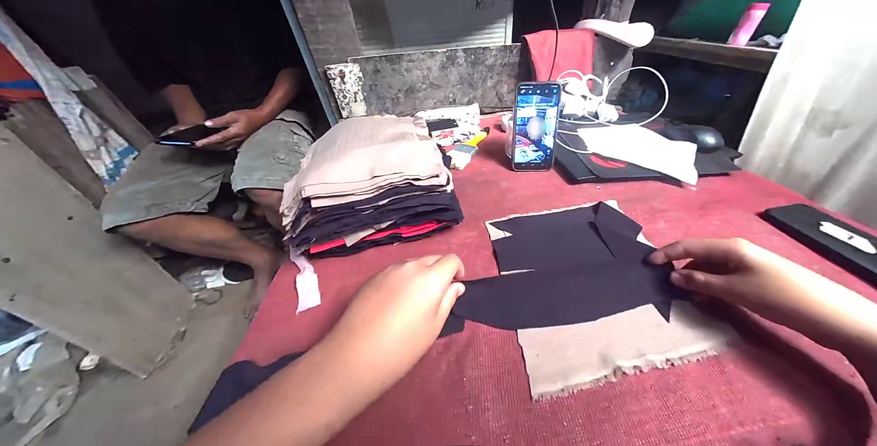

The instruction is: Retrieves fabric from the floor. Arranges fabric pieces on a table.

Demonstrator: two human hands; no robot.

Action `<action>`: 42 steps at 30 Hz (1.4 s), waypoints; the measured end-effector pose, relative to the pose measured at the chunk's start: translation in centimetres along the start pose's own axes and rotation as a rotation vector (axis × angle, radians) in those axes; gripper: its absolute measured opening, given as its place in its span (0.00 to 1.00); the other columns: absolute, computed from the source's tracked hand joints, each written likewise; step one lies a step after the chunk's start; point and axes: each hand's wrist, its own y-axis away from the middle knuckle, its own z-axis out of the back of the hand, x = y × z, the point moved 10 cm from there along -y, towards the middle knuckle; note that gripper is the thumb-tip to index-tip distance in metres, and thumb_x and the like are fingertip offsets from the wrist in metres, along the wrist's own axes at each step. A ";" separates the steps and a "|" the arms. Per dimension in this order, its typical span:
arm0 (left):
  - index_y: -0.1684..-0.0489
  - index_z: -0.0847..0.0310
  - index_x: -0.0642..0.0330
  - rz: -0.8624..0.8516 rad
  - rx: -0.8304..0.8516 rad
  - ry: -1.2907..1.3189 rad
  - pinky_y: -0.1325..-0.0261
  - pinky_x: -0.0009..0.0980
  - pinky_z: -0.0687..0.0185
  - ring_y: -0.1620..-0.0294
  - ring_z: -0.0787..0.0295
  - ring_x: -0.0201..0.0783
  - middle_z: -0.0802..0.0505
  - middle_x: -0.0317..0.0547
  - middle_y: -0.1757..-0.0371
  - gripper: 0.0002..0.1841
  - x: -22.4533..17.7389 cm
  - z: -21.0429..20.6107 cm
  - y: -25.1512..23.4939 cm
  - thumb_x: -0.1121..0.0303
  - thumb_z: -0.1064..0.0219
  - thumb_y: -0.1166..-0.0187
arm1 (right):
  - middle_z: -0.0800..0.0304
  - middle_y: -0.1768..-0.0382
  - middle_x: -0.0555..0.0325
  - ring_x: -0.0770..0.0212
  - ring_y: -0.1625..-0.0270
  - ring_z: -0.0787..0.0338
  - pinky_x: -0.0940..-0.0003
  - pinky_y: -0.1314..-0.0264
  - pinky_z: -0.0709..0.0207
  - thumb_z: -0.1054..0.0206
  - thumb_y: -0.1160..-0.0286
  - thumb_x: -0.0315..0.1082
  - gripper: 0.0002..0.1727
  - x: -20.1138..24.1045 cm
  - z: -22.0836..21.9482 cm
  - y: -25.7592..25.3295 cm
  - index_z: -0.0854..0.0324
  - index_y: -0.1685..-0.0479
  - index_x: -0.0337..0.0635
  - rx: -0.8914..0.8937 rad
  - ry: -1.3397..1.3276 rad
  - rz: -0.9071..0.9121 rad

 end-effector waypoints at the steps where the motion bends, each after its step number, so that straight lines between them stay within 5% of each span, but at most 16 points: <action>1: 0.52 0.11 0.63 -0.001 0.009 -0.036 0.54 0.53 0.13 0.59 0.06 0.53 0.06 0.54 0.61 0.11 -0.2 -0.1 -0.3 0.66 0.38 0.14 | 0.06 0.64 0.60 0.71 0.69 0.12 0.71 0.62 0.16 0.33 0.25 0.23 0.12 0.2 0.2 -0.3 0.10 0.47 0.42 0.003 0.014 0.009; 9: 0.50 0.11 0.64 0.102 0.082 -0.062 0.48 0.53 0.15 0.54 0.07 0.53 0.06 0.54 0.59 0.12 0.0 -0.3 -2.2 0.65 0.37 0.13 | 0.08 0.64 0.55 0.66 0.70 0.14 0.66 0.63 0.19 0.34 0.22 0.22 0.12 -1.1 0.2 -1.6 0.11 0.45 0.39 0.075 0.077 -0.046; 17: 0.58 0.09 0.60 0.064 -0.116 -0.088 0.58 0.51 0.13 0.65 0.07 0.48 0.07 0.48 0.67 0.08 0.0 1.2 -2.1 0.66 0.30 0.19 | 0.06 0.57 0.57 0.67 0.66 0.11 0.68 0.60 0.16 0.34 0.24 0.22 0.12 -2.2 0.5 -1.2 0.11 0.46 0.40 -0.003 0.020 -0.001; 22: 0.54 0.10 0.61 0.136 0.031 -0.060 0.52 0.52 0.14 0.59 0.07 0.50 0.06 0.51 0.63 0.10 0.5 0.0 -2.7 0.64 0.33 0.16 | 0.07 0.54 0.57 0.67 0.65 0.12 0.66 0.62 0.17 0.34 0.21 0.26 0.13 -2.0 0.7 -1.0 0.12 0.42 0.42 -0.078 0.060 0.048; 25: 0.51 0.10 0.57 0.194 0.152 0.208 0.53 0.39 0.19 0.62 0.14 0.36 0.09 0.42 0.63 0.10 0.4 0.0 -3.0 0.62 0.32 0.16 | 0.07 0.55 0.59 0.70 0.69 0.14 0.69 0.68 0.19 0.37 0.18 0.30 0.12 -2.3 1.4 -0.6 0.13 0.42 0.42 -0.195 0.032 0.094; 28: 0.48 0.11 0.54 0.122 0.195 0.413 0.56 0.26 0.19 0.62 0.14 0.25 0.08 0.36 0.60 0.08 -2.2 0.3 -3.5 0.64 0.31 0.18 | 0.08 0.58 0.58 0.68 0.68 0.13 0.65 0.65 0.18 0.40 0.16 0.31 0.12 -2.4 2.2 -0.1 0.14 0.44 0.39 -0.271 0.013 0.108; 34: 0.37 0.15 0.58 -0.061 0.406 0.481 0.54 0.26 0.20 0.60 0.14 0.28 0.08 0.42 0.57 0.15 -8.4 -1.0 -3.7 0.62 0.34 0.15 | 0.10 0.59 0.57 0.68 0.68 0.14 0.65 0.65 0.19 0.40 0.16 0.34 0.13 -2.4 2.6 0.5 0.15 0.44 0.38 -0.316 0.018 0.133; 39: 0.47 0.11 0.53 -0.054 0.171 0.327 0.62 0.26 0.19 0.67 0.15 0.25 0.08 0.34 0.64 0.09 -4.7 1.5 -3.4 0.64 0.33 0.17 | 0.11 0.56 0.49 0.63 0.65 0.15 0.59 0.61 0.20 0.43 0.15 0.27 0.13 -2.5 3.3 1.1 0.18 0.41 0.32 -0.355 -0.006 0.089; 42: 0.50 0.09 0.53 -0.055 0.193 0.224 0.54 0.31 0.19 0.60 0.14 0.29 0.08 0.37 0.59 0.09 -3.6 -0.1 -3.1 0.63 0.33 0.17 | 0.12 0.58 0.44 0.59 0.66 0.16 0.56 0.60 0.21 0.45 0.15 0.26 0.14 -2.2 3.6 1.2 0.19 0.41 0.27 -0.397 0.012 0.099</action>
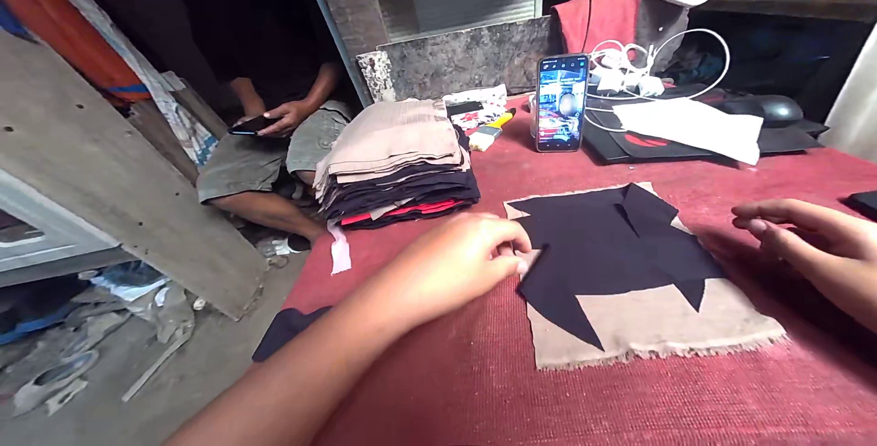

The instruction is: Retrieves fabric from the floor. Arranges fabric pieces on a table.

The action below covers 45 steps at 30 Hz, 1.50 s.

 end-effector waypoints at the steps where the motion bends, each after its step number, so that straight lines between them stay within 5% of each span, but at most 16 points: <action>1: 0.47 0.09 0.54 -0.023 0.038 -0.013 0.50 0.35 0.18 0.56 0.13 0.34 0.08 0.41 0.57 0.11 -0.1 -1.1 -0.2 0.63 0.35 0.16 | 0.12 0.58 0.42 0.58 0.66 0.15 0.54 0.59 0.20 0.46 0.14 0.26 0.15 0.1 0.0 0.0 0.20 0.41 0.26 -0.009 0.010 0.011; 5: 0.31 0.14 0.50 -0.174 0.181 -0.140 0.40 0.48 0.19 0.42 0.14 0.49 0.11 0.52 0.45 0.16 -1.4 -4.7 -2.0 0.65 0.44 0.09 | 0.12 0.56 0.40 0.55 0.64 0.15 0.51 0.57 0.20 0.46 0.15 0.28 0.16 0.4 0.0 0.2 0.20 0.41 0.25 -0.027 0.028 0.032; 10: 0.50 0.10 0.61 -0.214 0.217 -0.121 0.39 0.46 0.23 0.44 0.15 0.49 0.11 0.53 0.53 0.11 -1.7 -4.6 -4.7 0.67 0.39 0.13 | 0.11 0.58 0.43 0.57 0.66 0.15 0.53 0.59 0.20 0.45 0.14 0.30 0.15 0.2 0.2 0.4 0.18 0.42 0.28 -0.055 0.033 0.048; 14: 0.53 0.08 0.62 -0.246 0.223 -0.047 0.40 0.43 0.23 0.46 0.15 0.45 0.09 0.50 0.54 0.10 -2.7 -3.9 -5.4 0.68 0.36 0.15 | 0.11 0.59 0.46 0.60 0.66 0.15 0.56 0.61 0.20 0.44 0.15 0.33 0.16 0.3 0.3 0.5 0.17 0.43 0.30 -0.064 0.030 0.062; 17: 0.37 0.13 0.57 -0.163 0.224 -0.066 0.36 0.50 0.23 0.41 0.16 0.50 0.11 0.53 0.48 0.14 -2.3 -3.9 -5.7 0.66 0.34 0.15 | 0.12 0.58 0.45 0.60 0.65 0.16 0.56 0.60 0.21 0.45 0.15 0.32 0.16 0.2 0.2 0.4 0.18 0.43 0.28 -0.061 0.051 0.055; 19: 0.20 0.24 0.52 -0.104 0.197 -0.041 0.36 0.53 0.23 0.39 0.16 0.53 0.13 0.57 0.42 0.24 -1.5 -3.3 -5.4 0.65 0.32 0.16 | 0.13 0.54 0.36 0.51 0.62 0.15 0.49 0.55 0.21 0.46 0.13 0.28 0.16 0.2 0.2 0.4 0.20 0.41 0.23 -0.048 0.059 0.027; 21: 0.15 0.31 0.47 -0.066 0.135 -0.015 0.39 0.51 0.20 0.41 0.15 0.50 0.13 0.54 0.40 0.29 -0.7 -1.9 -4.4 0.64 0.31 0.17 | 0.13 0.55 0.33 0.48 0.63 0.14 0.48 0.58 0.19 0.47 0.16 0.28 0.17 1.2 0.5 0.7 0.20 0.43 0.21 -0.093 0.126 0.139; 24: 0.26 0.19 0.52 -0.088 -0.010 -0.020 0.43 0.44 0.18 0.48 0.14 0.44 0.11 0.49 0.47 0.21 0.4 0.6 -2.0 0.67 0.30 0.19 | 0.11 0.56 0.31 0.43 0.60 0.11 0.48 0.58 0.17 0.44 0.23 0.31 0.19 6.9 -1.8 2.7 0.16 0.49 0.22 -0.025 0.183 0.426; 29: 0.45 0.08 0.53 -0.179 -0.083 -0.167 0.40 0.43 0.17 0.47 0.12 0.40 0.09 0.43 0.52 0.11 1.9 1.3 1.5 0.66 0.34 0.16 | 0.09 0.47 0.50 0.42 0.44 0.11 0.41 0.48 0.22 0.43 0.16 0.53 0.21 14.9 -10.0 7.0 0.09 0.52 0.52 0.166 0.262 0.745; 33: 0.44 0.09 0.53 -0.002 -0.123 -0.162 0.44 0.44 0.15 0.49 0.11 0.39 0.08 0.42 0.52 0.13 6.0 3.8 6.9 0.60 0.32 0.19 | 0.09 0.43 0.47 0.37 0.39 0.14 0.36 0.45 0.27 0.40 0.19 0.47 0.16 15.3 -11.7 6.9 0.09 0.59 0.50 0.196 0.371 0.728; 35: 0.39 0.12 0.55 0.076 -0.004 -0.046 0.50 0.37 0.16 0.54 0.12 0.37 0.08 0.43 0.52 0.18 8.3 2.5 8.9 0.55 0.32 0.19 | 0.09 0.43 0.46 0.36 0.39 0.14 0.36 0.44 0.27 0.39 0.19 0.41 0.13 15.4 -11.4 6.9 0.10 0.61 0.48 0.202 0.397 0.730; 38: 0.33 0.15 0.58 0.092 0.116 0.061 0.43 0.40 0.19 0.47 0.14 0.43 0.09 0.50 0.45 0.21 9.0 0.2 10.3 0.55 0.34 0.17 | 0.10 0.43 0.40 0.32 0.38 0.14 0.33 0.42 0.28 0.38 0.17 0.37 0.11 16.2 -10.1 7.0 0.11 0.59 0.43 0.220 0.438 0.702; 42: 0.51 0.10 0.59 -0.019 -0.060 -0.100 0.45 0.51 0.17 0.48 0.10 0.51 0.07 0.51 0.54 0.14 8.0 -0.1 10.4 0.63 0.41 0.14 | 0.10 0.42 0.38 0.32 0.38 0.15 0.35 0.38 0.30 0.37 0.15 0.38 0.11 18.0 -8.6 7.6 0.11 0.52 0.43 0.174 0.439 0.665; 45: 0.53 0.13 0.62 -0.018 -0.088 -0.054 0.51 0.43 0.18 0.55 0.12 0.46 0.10 0.51 0.57 0.14 7.6 -0.1 10.0 0.65 0.46 0.13 | 0.09 0.44 0.38 0.35 0.39 0.13 0.36 0.37 0.26 0.38 0.14 0.39 0.13 20.7 -9.4 8.3 0.12 0.47 0.40 0.226 0.259 0.664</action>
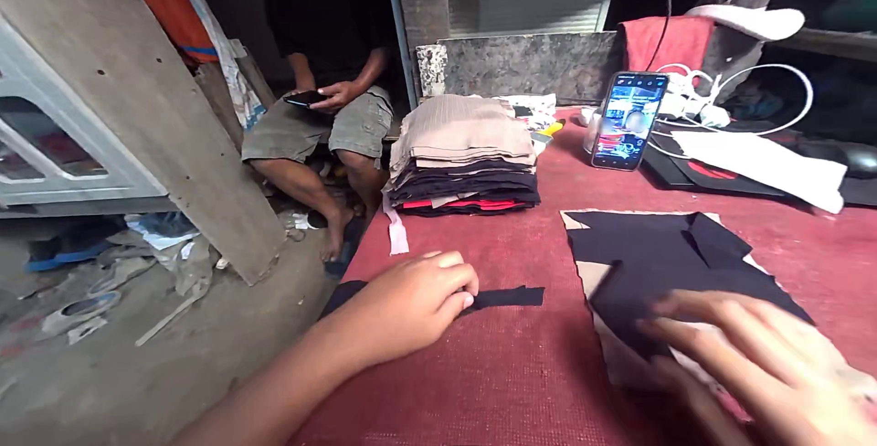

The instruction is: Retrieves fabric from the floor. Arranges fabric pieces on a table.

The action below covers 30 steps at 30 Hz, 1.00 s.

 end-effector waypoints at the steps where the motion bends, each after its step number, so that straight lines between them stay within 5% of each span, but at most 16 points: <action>1: 0.53 0.13 0.62 0.006 -0.009 0.077 0.54 0.36 0.20 0.59 0.15 0.40 0.10 0.50 0.58 0.15 -0.3 0.2 -0.1 0.65 0.46 0.12 | 0.10 0.44 0.38 0.36 0.39 0.12 0.37 0.36 0.25 0.38 0.15 0.40 0.16 0.9 -0.7 -0.7 0.13 0.44 0.38 -0.002 -0.081 -0.001; 5: 0.54 0.13 0.64 -0.066 -0.060 0.486 0.58 0.09 0.27 0.64 0.21 0.12 0.11 0.35 0.61 0.12 -2.8 1.2 -0.6 0.66 0.41 0.15 | 0.11 0.38 0.42 0.46 0.35 0.11 0.44 0.32 0.21 0.31 0.22 0.46 0.31 2.7 -4.4 -3.4 0.23 0.27 0.31 -0.013 -0.424 -0.042; 8: 0.58 0.14 0.61 -0.119 -0.043 0.712 0.55 0.06 0.25 0.61 0.20 0.06 0.12 0.24 0.62 0.09 -4.2 1.3 -0.7 0.68 0.39 0.17 | 0.09 0.62 0.62 0.80 0.60 0.13 0.84 0.53 0.19 0.33 0.22 0.33 0.12 1.9 -5.2 -4.6 0.15 0.48 0.33 -0.045 -0.890 -0.090; 10: 0.58 0.14 0.56 -0.116 -0.049 0.790 0.53 0.08 0.23 0.59 0.19 0.07 0.12 0.19 0.62 0.07 -4.3 1.2 -0.7 0.67 0.38 0.16 | 0.13 0.67 0.70 0.88 0.64 0.18 0.90 0.59 0.23 0.36 0.19 0.30 0.07 1.6 -4.8 -4.8 0.16 0.57 0.36 -0.038 -1.079 -0.114; 13: 0.59 0.13 0.53 -0.054 -0.091 0.839 0.50 0.10 0.22 0.56 0.17 0.10 0.11 0.19 0.59 0.08 -3.9 1.1 -0.7 0.68 0.39 0.17 | 0.17 0.65 0.72 0.87 0.63 0.20 0.89 0.58 0.25 0.40 0.16 0.33 0.07 1.2 -4.6 -4.6 0.19 0.56 0.40 -0.018 -1.093 -0.139; 17: 0.62 0.14 0.50 0.028 -0.132 0.835 0.56 0.10 0.22 0.61 0.18 0.10 0.13 0.17 0.64 0.08 -4.1 1.1 -1.3 0.69 0.41 0.18 | 0.12 0.56 0.61 0.80 0.62 0.14 0.84 0.56 0.19 0.32 0.21 0.33 0.17 1.6 -5.6 -4.1 0.22 0.40 0.33 0.119 -0.990 -0.174; 22: 0.70 0.18 0.43 0.133 -0.119 0.884 0.64 0.12 0.27 0.67 0.21 0.12 0.15 0.17 0.70 0.12 -3.6 1.2 -1.5 0.70 0.47 0.21 | 0.13 0.66 0.74 0.88 0.64 0.18 0.90 0.60 0.23 0.36 0.19 0.34 0.08 -0.2 -4.5 -4.2 0.13 0.58 0.40 -0.005 -1.043 -0.172; 26: 0.75 0.18 0.44 0.246 -0.111 1.093 0.58 0.16 0.20 0.63 0.16 0.17 0.12 0.22 0.68 0.17 -3.4 1.1 -1.6 0.73 0.53 0.24 | 0.13 0.67 0.78 0.88 0.62 0.17 0.89 0.58 0.23 0.36 0.18 0.34 0.07 -0.9 -3.6 -4.6 0.13 0.59 0.46 -0.089 -1.104 -0.172; 30: 0.67 0.18 0.40 0.118 -0.004 1.116 0.60 0.14 0.22 0.65 0.17 0.14 0.13 0.17 0.69 0.11 -4.8 0.5 -2.1 0.63 0.46 0.18 | 0.10 0.61 0.74 0.82 0.58 0.12 0.83 0.53 0.16 0.33 0.22 0.32 0.05 -0.9 -3.3 -4.9 0.14 0.54 0.46 -0.091 -1.134 -0.196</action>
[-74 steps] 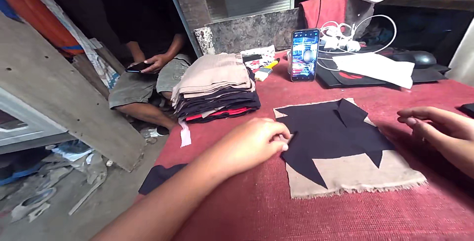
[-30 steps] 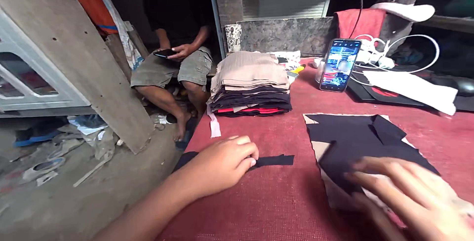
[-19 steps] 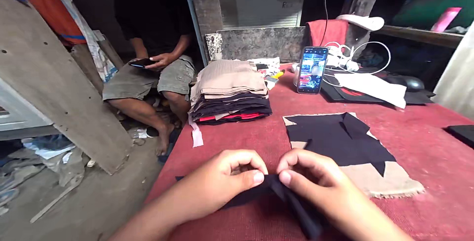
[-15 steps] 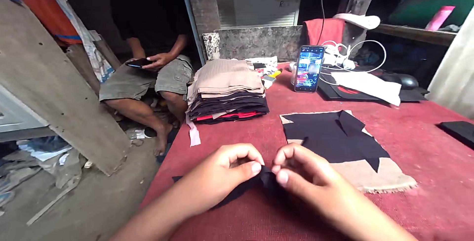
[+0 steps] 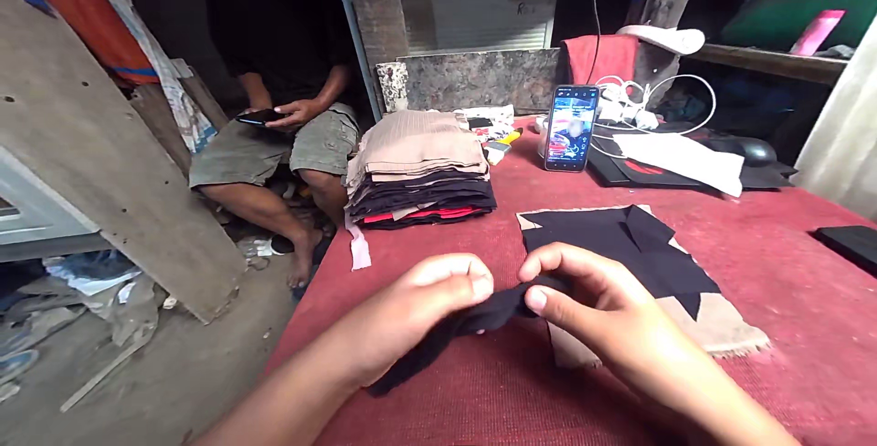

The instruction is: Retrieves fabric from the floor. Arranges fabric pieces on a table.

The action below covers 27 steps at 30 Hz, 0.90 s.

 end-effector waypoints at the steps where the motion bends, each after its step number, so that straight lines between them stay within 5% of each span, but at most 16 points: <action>1: 0.66 0.18 0.39 -0.012 0.040 -0.030 0.63 0.12 0.24 0.67 0.19 0.12 0.14 0.15 0.70 0.07 -0.1 -0.4 -0.1 0.61 0.41 0.19 | 0.10 0.62 0.74 0.81 0.61 0.11 0.83 0.57 0.16 0.32 0.23 0.32 0.05 0.1 0.1 -0.1 0.14 0.53 0.47 -0.001 -0.010 -0.021; 5: 0.65 0.18 0.42 -0.014 0.053 -0.219 0.68 0.09 0.28 0.72 0.22 0.09 0.15 0.13 0.73 0.06 -1.7 -0.4 -0.3 0.68 0.37 0.23 | 0.10 0.71 0.72 0.83 0.77 0.20 0.89 0.76 0.28 0.30 0.27 0.31 0.08 0.4 1.4 -0.4 0.11 0.54 0.52 -0.063 -0.057 -0.073; 11: 0.69 0.20 0.44 -0.037 -0.001 -0.283 0.64 0.12 0.30 0.69 0.25 0.12 0.19 0.17 0.73 0.12 -2.6 -0.2 -0.8 0.70 0.48 0.17 | 0.08 0.73 0.71 0.82 0.77 0.17 0.88 0.75 0.26 0.26 0.35 0.31 0.13 1.9 3.8 -0.2 0.07 0.51 0.52 -0.230 0.050 -0.020; 18: 0.70 0.20 0.44 -0.018 -0.112 -0.010 0.65 0.15 0.24 0.68 0.18 0.15 0.14 0.23 0.72 0.15 -2.5 -0.1 -1.2 0.70 0.53 0.18 | 0.11 0.77 0.77 0.85 0.76 0.15 0.90 0.74 0.23 0.31 0.25 0.35 0.04 2.9 4.1 0.7 0.12 0.66 0.54 -0.299 0.151 0.104; 22: 0.59 0.18 0.47 0.031 -0.043 0.063 0.61 0.17 0.18 0.64 0.13 0.18 0.10 0.26 0.66 0.16 -2.1 -1.7 -1.8 0.64 0.55 0.10 | 0.16 0.78 0.78 0.84 0.75 0.17 0.89 0.73 0.24 0.35 0.20 0.43 0.08 3.6 4.0 0.0 0.18 0.69 0.59 -0.284 0.234 0.123; 25: 0.46 0.22 0.52 -0.008 0.070 -0.005 0.52 0.19 0.16 0.57 0.13 0.18 0.10 0.24 0.60 0.11 -2.0 -3.6 -2.3 0.58 0.40 0.16 | 0.15 0.76 0.76 0.82 0.72 0.16 0.87 0.69 0.23 0.34 0.20 0.46 0.10 3.9 3.5 -1.0 0.17 0.69 0.58 -0.201 0.269 0.133; 27: 0.40 0.24 0.58 -0.047 0.099 -0.054 0.50 0.19 0.14 0.57 0.11 0.18 0.09 0.27 0.58 0.14 -2.2 -4.4 -2.7 0.63 0.36 0.19 | 0.16 0.77 0.77 0.83 0.73 0.17 0.88 0.70 0.25 0.32 0.22 0.45 0.08 4.3 3.4 -1.5 0.17 0.69 0.58 -0.166 0.328 0.123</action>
